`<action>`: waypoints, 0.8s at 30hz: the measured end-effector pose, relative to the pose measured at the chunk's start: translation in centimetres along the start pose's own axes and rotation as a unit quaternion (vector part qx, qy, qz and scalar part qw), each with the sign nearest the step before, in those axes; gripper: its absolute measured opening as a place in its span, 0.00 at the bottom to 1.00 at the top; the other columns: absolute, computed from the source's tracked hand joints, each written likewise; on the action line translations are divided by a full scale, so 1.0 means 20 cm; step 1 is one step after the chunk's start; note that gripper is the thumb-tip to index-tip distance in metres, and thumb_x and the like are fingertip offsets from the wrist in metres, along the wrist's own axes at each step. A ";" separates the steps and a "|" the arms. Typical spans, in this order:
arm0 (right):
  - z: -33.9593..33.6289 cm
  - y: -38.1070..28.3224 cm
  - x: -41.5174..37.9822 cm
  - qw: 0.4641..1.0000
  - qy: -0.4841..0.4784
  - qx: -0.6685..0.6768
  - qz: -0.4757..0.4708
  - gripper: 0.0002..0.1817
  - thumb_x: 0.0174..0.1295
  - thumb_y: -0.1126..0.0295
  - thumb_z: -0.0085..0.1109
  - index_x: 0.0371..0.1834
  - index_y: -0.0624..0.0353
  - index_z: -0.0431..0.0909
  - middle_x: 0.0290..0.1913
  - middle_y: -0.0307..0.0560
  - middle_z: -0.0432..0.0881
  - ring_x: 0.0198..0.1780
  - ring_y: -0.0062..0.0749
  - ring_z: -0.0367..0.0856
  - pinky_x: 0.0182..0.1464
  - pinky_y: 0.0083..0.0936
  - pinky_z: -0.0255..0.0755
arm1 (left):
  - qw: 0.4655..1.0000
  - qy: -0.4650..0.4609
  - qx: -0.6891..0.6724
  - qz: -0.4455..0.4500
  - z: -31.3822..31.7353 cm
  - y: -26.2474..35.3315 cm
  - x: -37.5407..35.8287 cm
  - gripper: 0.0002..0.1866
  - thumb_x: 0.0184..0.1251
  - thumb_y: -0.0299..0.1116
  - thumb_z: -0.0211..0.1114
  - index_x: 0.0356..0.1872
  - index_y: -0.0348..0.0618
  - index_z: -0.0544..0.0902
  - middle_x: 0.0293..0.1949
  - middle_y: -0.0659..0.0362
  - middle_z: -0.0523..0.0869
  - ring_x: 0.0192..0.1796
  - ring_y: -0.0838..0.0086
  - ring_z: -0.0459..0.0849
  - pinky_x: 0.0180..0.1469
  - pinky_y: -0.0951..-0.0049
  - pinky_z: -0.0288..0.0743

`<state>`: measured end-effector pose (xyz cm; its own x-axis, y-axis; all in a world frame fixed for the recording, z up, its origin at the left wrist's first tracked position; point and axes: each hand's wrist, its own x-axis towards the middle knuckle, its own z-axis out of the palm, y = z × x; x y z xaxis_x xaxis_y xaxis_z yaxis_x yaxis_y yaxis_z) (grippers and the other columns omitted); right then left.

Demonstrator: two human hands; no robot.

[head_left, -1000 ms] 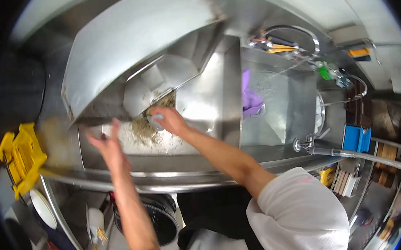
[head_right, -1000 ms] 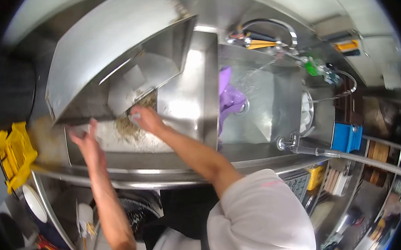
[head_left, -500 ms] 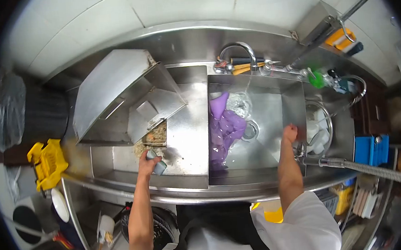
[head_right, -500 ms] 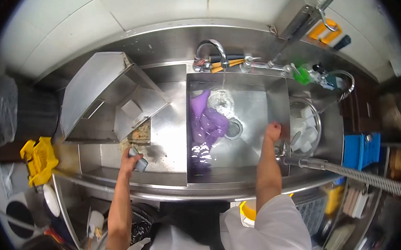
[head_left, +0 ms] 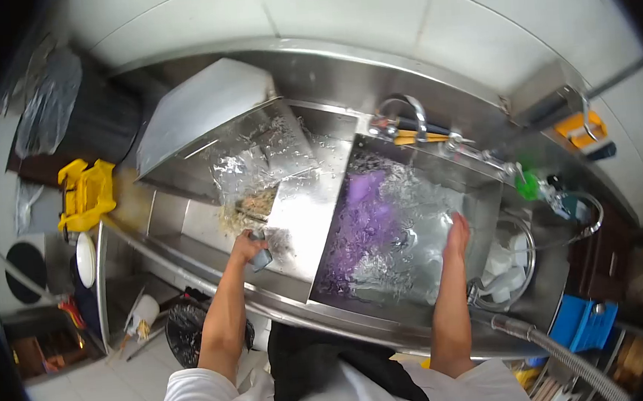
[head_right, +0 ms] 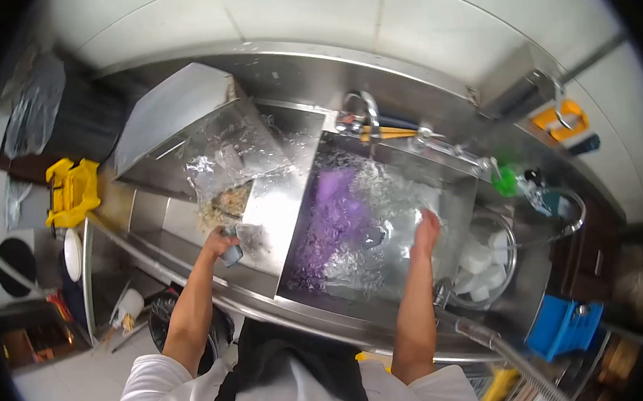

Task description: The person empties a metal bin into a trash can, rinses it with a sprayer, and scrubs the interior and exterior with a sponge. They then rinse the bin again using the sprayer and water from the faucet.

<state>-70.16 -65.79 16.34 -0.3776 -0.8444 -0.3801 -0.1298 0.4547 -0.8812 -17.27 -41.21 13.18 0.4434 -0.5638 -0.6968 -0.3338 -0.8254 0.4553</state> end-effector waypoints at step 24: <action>0.52 -0.38 -0.70 0.800 -0.448 0.295 0.268 0.24 0.72 0.57 0.49 0.62 0.65 0.71 0.63 0.57 0.75 0.65 0.45 0.73 0.64 0.39 0.71 | 0.821 0.535 -0.117 0.160 -1.37 -0.22 -0.23 0.36 0.46 0.35 0.75 0.60 0.32 0.75 0.58 0.44 0.76 0.58 0.57 0.77 0.62 0.61 0.71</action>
<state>-54.39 -60.38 25.48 0.6096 -0.5576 -0.5635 0.3861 0.8296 -0.4033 4.86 -35.86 29.62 0.8835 -0.3533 0.3075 -0.4613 -0.5426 0.7020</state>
